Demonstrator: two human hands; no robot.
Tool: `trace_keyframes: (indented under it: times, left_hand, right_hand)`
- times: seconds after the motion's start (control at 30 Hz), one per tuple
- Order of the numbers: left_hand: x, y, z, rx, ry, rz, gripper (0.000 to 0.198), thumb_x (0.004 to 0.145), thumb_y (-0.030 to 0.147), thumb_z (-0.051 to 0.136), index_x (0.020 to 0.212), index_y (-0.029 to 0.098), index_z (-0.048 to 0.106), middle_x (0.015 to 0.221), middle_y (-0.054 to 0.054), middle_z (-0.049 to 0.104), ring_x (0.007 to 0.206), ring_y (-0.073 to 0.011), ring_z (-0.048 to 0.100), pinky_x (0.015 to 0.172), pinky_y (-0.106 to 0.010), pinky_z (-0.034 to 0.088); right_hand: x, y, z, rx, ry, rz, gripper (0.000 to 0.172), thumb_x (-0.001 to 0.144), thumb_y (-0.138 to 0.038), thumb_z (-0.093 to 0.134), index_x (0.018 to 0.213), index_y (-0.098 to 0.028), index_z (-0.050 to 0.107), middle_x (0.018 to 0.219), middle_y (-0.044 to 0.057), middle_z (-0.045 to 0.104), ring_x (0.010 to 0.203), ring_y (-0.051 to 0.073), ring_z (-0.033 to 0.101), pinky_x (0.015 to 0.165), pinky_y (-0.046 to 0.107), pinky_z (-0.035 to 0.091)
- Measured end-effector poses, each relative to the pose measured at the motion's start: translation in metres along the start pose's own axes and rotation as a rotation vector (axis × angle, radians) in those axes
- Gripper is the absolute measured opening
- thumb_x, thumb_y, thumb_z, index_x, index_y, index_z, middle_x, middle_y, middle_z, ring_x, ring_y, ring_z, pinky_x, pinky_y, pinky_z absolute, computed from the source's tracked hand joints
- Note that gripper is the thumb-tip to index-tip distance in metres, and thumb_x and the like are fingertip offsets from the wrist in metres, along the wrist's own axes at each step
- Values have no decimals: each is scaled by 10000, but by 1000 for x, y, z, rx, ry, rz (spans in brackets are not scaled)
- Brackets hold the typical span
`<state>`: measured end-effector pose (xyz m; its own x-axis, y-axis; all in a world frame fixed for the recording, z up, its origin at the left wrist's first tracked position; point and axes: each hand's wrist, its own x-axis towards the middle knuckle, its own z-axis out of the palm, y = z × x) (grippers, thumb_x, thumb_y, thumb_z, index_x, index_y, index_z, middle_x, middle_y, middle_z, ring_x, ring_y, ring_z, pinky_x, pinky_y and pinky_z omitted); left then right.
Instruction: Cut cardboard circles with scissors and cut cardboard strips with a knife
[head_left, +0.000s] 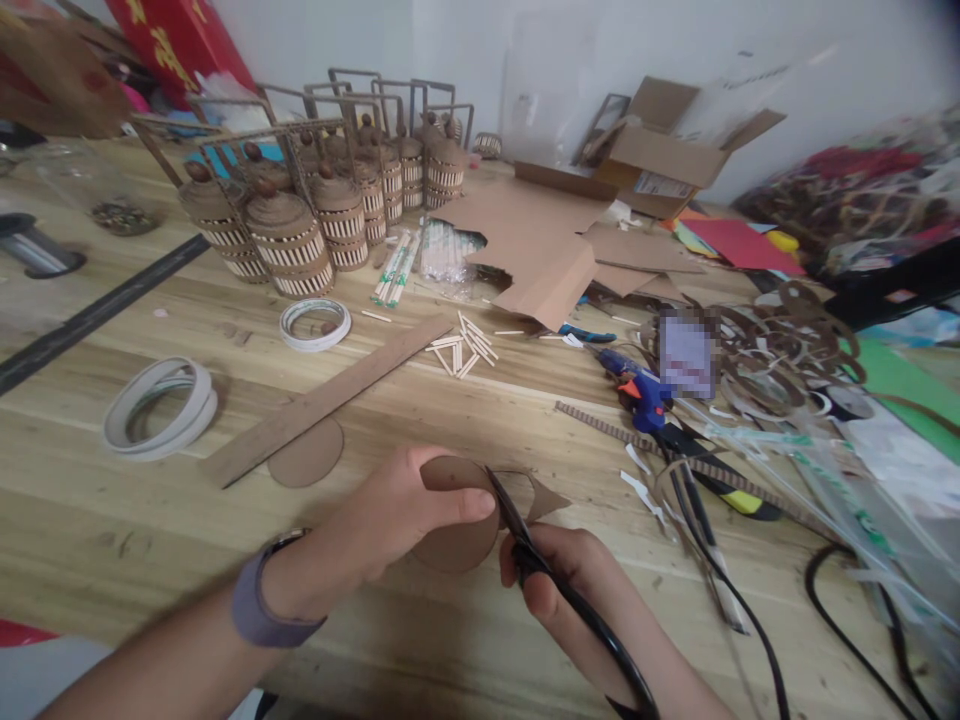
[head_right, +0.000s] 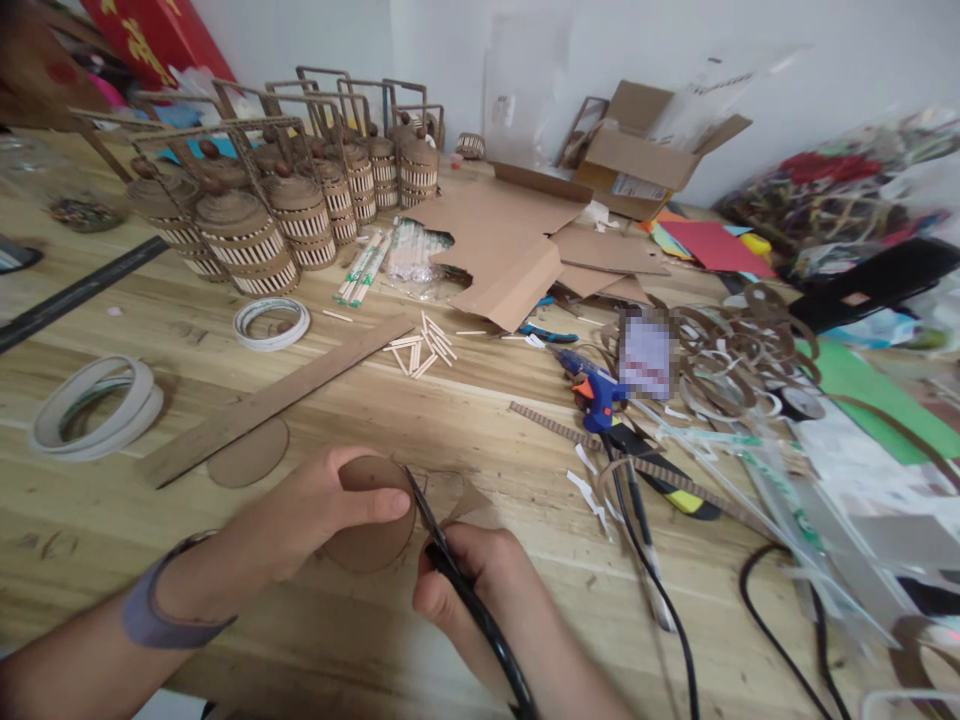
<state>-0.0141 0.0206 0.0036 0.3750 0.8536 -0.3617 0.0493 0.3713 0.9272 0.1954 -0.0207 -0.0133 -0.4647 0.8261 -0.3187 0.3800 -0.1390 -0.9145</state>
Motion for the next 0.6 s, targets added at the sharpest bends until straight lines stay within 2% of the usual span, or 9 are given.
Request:
trace_keyframes:
  times: [0.17, 0.37, 0.5, 0.6]
  left_hand:
    - [0, 0, -1, 39, -65, -2, 228, 752, 367, 762, 892, 189, 790, 913, -11, 797, 951, -241, 692, 854, -308, 497]
    - [-1, 3, -1, 64, -48, -36, 246, 734, 390, 767, 863, 181, 773, 881, -9, 786, 921, -238, 683, 837, -314, 490]
    - [-1, 4, -1, 66, -5, -61, 271, 719, 390, 790, 916, 205, 773, 946, -7, 791, 1006, -257, 677, 869, -320, 496]
    - [1, 1, -2, 33, -55, -20, 225, 744, 379, 779, 893, 211, 776, 938, 0, 790, 1003, -248, 680, 871, -309, 497]
  right_hand:
    - [2, 1, 1, 12, 7, -16, 802, 730, -958, 374, 745, -179, 566, 603, -31, 389, 553, 115, 329, 473, 246, 232]
    - [-1, -3, 1, -3, 12, 5, 794, 721, -967, 361, 706, -190, 522, 597, -45, 353, 551, 109, 296, 485, 256, 205]
    - [-1, -5, -1, -12, -9, 7, 789, 717, -967, 377, 703, -191, 520, 595, -43, 359, 553, 110, 301, 486, 252, 218]
    - [0, -7, -1, -17, 12, 36, 815, 673, -991, 373, 696, -191, 523, 607, -34, 378, 576, 118, 326, 496, 249, 234]
